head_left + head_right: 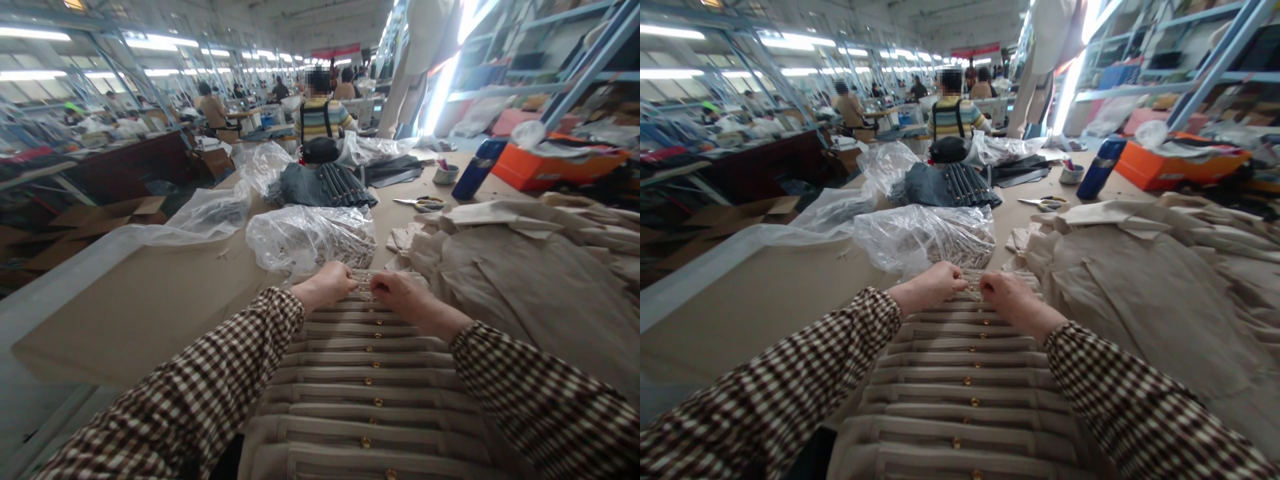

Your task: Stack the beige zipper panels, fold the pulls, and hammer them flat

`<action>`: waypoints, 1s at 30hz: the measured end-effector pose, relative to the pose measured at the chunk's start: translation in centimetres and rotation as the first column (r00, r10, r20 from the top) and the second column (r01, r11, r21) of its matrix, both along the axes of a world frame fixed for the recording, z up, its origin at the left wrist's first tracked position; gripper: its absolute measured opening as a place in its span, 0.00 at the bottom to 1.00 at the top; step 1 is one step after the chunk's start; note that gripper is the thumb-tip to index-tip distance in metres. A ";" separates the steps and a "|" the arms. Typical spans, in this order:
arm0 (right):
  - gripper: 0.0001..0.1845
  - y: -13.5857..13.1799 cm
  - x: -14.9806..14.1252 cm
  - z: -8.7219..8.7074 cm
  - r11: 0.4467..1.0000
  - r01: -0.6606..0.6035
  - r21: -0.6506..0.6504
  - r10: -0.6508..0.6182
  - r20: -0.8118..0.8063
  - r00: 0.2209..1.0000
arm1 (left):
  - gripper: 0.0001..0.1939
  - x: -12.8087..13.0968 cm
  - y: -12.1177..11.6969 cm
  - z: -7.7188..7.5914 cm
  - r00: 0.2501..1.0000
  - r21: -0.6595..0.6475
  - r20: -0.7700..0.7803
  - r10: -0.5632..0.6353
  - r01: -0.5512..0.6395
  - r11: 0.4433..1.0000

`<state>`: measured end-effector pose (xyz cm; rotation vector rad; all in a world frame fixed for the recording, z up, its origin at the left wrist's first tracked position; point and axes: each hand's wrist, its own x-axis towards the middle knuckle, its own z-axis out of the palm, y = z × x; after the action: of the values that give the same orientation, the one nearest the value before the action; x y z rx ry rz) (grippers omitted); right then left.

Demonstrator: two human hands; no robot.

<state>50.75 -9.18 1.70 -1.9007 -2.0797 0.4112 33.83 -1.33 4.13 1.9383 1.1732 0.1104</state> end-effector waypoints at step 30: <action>0.13 -1.3 -1.1 2.6 0.978 0.183 -0.099 -0.138 -0.966 0.218 | 0.11 1.6 -2.6 0.2 0.829 -0.328 0.425 0.364 -0.233 0.915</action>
<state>49.68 -10.44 4.31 -1.1621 -0.9505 1.1436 35.39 -3.88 4.31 1.3678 1.0788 0.5478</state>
